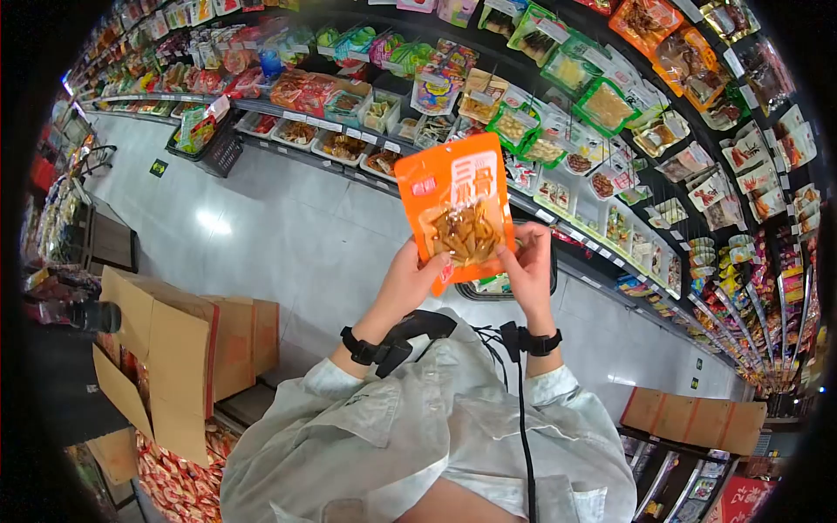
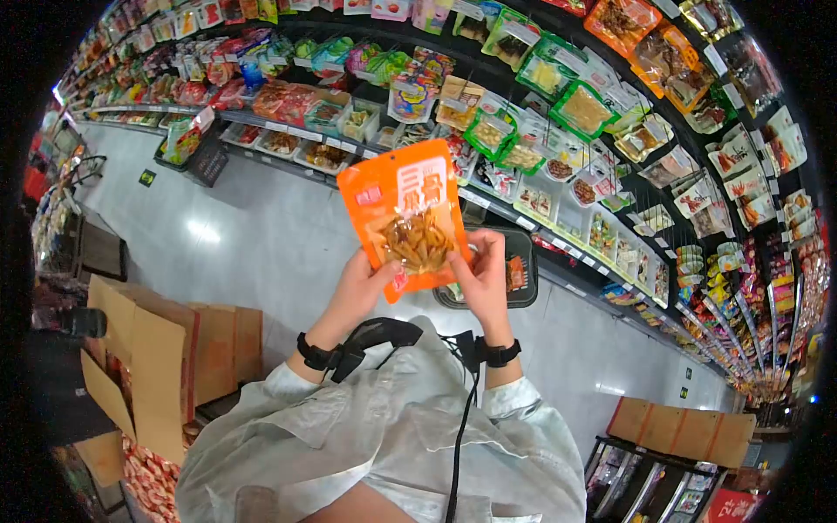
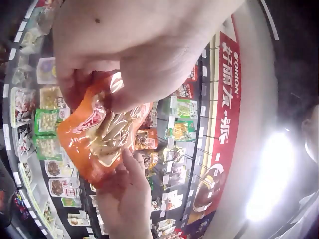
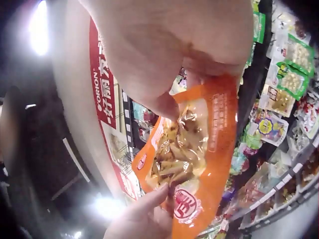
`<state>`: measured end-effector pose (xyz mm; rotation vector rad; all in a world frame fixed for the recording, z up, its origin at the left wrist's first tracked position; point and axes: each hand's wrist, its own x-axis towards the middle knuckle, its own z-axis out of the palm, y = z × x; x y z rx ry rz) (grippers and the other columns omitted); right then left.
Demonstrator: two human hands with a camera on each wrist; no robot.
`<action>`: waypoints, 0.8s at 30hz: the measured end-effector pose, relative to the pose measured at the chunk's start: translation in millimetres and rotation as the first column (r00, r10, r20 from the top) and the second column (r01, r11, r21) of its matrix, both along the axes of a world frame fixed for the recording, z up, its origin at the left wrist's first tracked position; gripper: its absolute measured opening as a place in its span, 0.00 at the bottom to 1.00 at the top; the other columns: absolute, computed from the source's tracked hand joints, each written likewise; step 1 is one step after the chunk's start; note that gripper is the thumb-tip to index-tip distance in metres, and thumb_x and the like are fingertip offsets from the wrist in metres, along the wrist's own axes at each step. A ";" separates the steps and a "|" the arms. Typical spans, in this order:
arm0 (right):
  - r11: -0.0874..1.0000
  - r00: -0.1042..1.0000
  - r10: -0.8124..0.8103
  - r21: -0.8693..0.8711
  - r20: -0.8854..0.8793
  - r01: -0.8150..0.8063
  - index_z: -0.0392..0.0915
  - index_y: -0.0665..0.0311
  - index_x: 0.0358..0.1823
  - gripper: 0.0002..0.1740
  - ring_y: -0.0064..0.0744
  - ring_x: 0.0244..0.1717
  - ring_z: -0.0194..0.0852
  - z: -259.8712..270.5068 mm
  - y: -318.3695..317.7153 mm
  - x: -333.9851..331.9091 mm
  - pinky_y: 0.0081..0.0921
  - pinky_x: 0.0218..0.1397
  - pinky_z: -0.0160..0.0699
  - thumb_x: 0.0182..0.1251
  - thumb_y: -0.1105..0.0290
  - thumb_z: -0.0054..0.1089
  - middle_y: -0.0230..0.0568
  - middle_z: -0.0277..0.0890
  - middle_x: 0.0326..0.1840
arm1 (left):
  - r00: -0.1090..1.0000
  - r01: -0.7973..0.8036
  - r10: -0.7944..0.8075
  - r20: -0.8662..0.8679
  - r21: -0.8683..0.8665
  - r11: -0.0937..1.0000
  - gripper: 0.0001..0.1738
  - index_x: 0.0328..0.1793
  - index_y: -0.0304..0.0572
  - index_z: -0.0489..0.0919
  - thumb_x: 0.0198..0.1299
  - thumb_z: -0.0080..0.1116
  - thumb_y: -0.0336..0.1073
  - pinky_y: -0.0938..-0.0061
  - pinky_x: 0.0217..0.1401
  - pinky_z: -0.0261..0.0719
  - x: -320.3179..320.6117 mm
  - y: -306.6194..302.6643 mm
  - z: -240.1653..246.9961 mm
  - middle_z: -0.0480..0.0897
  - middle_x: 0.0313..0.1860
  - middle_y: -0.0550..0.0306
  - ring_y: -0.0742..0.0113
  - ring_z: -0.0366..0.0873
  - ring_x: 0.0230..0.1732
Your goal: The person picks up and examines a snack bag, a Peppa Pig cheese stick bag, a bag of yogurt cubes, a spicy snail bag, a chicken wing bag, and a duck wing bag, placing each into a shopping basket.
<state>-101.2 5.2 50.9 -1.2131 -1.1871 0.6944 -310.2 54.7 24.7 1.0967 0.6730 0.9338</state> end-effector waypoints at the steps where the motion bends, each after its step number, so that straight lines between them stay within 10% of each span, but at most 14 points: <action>1: 0.999 1.000 0.021 -0.034 0.006 -0.021 0.66 0.62 0.57 0.18 0.14 0.47 0.70 2.7 7.6 1.8 0.16 0.42 0.74 0.71 0.82 0.60 0.30 0.70 0.52 | 1.000 -0.013 0.013 0.021 0.007 1.000 0.19 0.66 0.32 0.71 0.72 0.55 0.28 0.73 0.55 0.80 3.2 9.4 6.0 0.83 0.54 0.55 0.71 0.81 0.51; 7: 0.990 0.949 0.048 -0.139 0.312 -0.005 0.63 0.63 0.74 0.33 0.26 0.62 0.73 16.6 53.1 52.2 0.26 0.59 0.79 0.69 0.81 0.63 0.38 0.71 0.65 | 0.960 0.224 -0.207 -0.186 0.073 0.972 0.21 0.67 0.33 0.70 0.72 0.57 0.31 0.73 0.53 0.80 38.4 75.8 10.5 0.84 0.48 0.55 0.73 0.82 0.48; 16: 0.977 0.977 -0.209 0.041 -0.042 0.210 0.61 0.66 0.75 0.35 0.36 0.73 0.66 27.3 188.5 198.1 0.32 0.73 0.69 0.67 0.83 0.63 0.44 0.63 0.75 | 0.869 0.447 -0.419 -0.263 0.057 0.893 0.19 0.66 0.36 0.73 0.72 0.58 0.33 0.77 0.52 0.78 153.0 219.4 -7.9 0.85 0.46 0.58 0.76 0.81 0.46; 24: 0.688 0.797 -0.586 0.430 -0.147 0.585 0.57 0.65 0.79 0.35 0.35 0.74 0.63 120.5 293.9 297.9 0.34 0.76 0.63 0.73 0.76 0.58 0.44 0.60 0.77 | 0.729 0.639 -0.641 -0.239 -0.098 0.763 0.18 0.65 0.35 0.75 0.74 0.57 0.36 0.79 0.51 0.76 200.9 294.8 -33.4 0.86 0.49 0.58 0.76 0.79 0.49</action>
